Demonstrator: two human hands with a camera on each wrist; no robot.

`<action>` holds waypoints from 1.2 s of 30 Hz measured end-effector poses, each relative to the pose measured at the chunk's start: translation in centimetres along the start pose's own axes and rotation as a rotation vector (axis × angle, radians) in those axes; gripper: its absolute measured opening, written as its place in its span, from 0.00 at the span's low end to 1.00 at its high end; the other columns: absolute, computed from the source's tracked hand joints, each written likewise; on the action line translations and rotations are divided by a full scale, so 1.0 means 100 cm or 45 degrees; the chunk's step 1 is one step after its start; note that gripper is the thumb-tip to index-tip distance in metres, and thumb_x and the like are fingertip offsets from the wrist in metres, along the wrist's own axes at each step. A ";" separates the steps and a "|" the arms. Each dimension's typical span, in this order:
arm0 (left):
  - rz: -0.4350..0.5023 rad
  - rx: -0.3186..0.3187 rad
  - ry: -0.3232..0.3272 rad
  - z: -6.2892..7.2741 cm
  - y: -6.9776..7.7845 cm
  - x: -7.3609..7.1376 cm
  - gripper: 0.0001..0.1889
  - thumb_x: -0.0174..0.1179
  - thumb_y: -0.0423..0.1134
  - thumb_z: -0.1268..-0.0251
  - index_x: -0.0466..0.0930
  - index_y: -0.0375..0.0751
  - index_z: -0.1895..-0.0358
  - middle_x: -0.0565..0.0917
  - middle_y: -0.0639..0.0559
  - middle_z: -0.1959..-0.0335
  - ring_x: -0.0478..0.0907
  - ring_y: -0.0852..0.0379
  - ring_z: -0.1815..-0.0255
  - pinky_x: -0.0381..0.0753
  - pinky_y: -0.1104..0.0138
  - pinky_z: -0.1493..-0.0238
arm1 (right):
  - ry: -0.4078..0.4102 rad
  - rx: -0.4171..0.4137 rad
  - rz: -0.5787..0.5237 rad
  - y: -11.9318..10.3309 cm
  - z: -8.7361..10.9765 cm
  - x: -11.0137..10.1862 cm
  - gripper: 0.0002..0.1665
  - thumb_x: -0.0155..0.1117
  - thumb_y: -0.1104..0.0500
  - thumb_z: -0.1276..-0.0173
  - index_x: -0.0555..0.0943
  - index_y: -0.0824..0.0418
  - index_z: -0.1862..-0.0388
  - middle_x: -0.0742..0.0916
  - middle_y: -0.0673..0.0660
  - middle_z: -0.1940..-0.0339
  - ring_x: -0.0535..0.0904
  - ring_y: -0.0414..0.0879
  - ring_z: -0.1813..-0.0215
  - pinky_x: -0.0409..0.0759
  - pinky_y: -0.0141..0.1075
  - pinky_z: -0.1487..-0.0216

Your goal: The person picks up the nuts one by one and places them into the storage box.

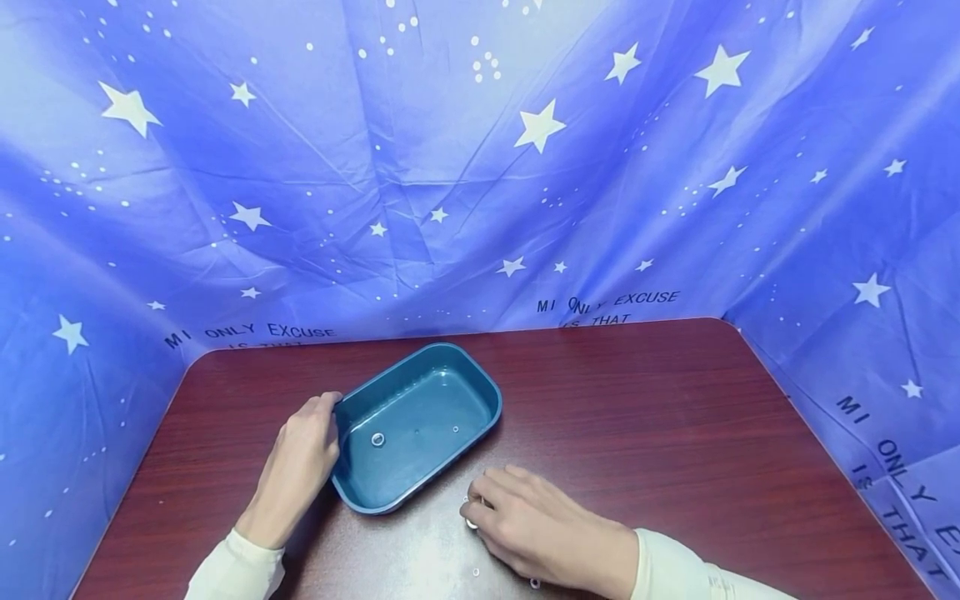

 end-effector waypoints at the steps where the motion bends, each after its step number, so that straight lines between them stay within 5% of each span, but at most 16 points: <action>1: 0.002 -0.002 0.000 0.000 0.000 0.000 0.15 0.57 0.19 0.30 0.81 0.25 0.42 0.87 0.32 0.55 0.88 0.35 0.55 0.89 0.41 0.50 | 0.009 0.005 -0.004 0.001 -0.001 0.000 0.13 0.51 0.57 0.14 0.83 0.52 0.57 0.78 0.45 0.62 0.73 0.42 0.59 0.76 0.35 0.58; 16: 0.053 -0.002 0.028 -0.002 -0.002 0.002 0.14 0.58 0.18 0.30 0.82 0.22 0.44 0.88 0.29 0.53 0.89 0.32 0.52 0.88 0.39 0.48 | 0.046 0.029 0.006 0.011 -0.008 -0.005 0.06 0.65 0.56 0.21 0.86 0.55 0.52 0.77 0.47 0.61 0.73 0.43 0.60 0.74 0.34 0.61; 17: 0.056 0.017 0.048 -0.001 -0.013 0.011 0.14 0.58 0.19 0.31 0.83 0.23 0.44 0.88 0.29 0.53 0.89 0.32 0.52 0.88 0.39 0.48 | 0.041 0.036 -0.003 0.011 -0.008 -0.005 0.06 0.64 0.56 0.20 0.86 0.55 0.52 0.77 0.47 0.61 0.73 0.44 0.60 0.74 0.34 0.61; 21: 0.083 0.023 0.072 -0.001 -0.014 0.011 0.13 0.60 0.18 0.32 0.84 0.22 0.46 0.89 0.29 0.53 0.89 0.32 0.51 0.88 0.39 0.46 | 0.055 0.042 -0.010 0.012 -0.009 -0.005 0.06 0.66 0.56 0.21 0.86 0.56 0.51 0.78 0.47 0.60 0.74 0.44 0.60 0.75 0.35 0.61; 24: 0.100 0.012 0.072 -0.002 -0.003 0.002 0.12 0.61 0.16 0.32 0.84 0.20 0.48 0.89 0.28 0.54 0.89 0.31 0.52 0.88 0.40 0.46 | 0.067 0.044 -0.010 0.012 -0.009 -0.006 0.06 0.68 0.56 0.22 0.86 0.56 0.51 0.79 0.48 0.60 0.74 0.44 0.59 0.76 0.35 0.61; 36: 0.120 0.008 0.066 -0.003 -0.002 0.004 0.12 0.61 0.17 0.32 0.85 0.21 0.48 0.89 0.29 0.55 0.89 0.32 0.53 0.88 0.40 0.47 | 0.056 0.059 -0.002 0.020 -0.010 -0.002 0.08 0.72 0.57 0.26 0.87 0.57 0.51 0.82 0.49 0.56 0.76 0.44 0.57 0.79 0.35 0.59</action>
Point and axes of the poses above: each hand's wrist, its own z-axis away from the middle knuckle, its own x-axis out of the palm, y = z × x, the point moved 1 cm from there along -z, towards the middle knuckle
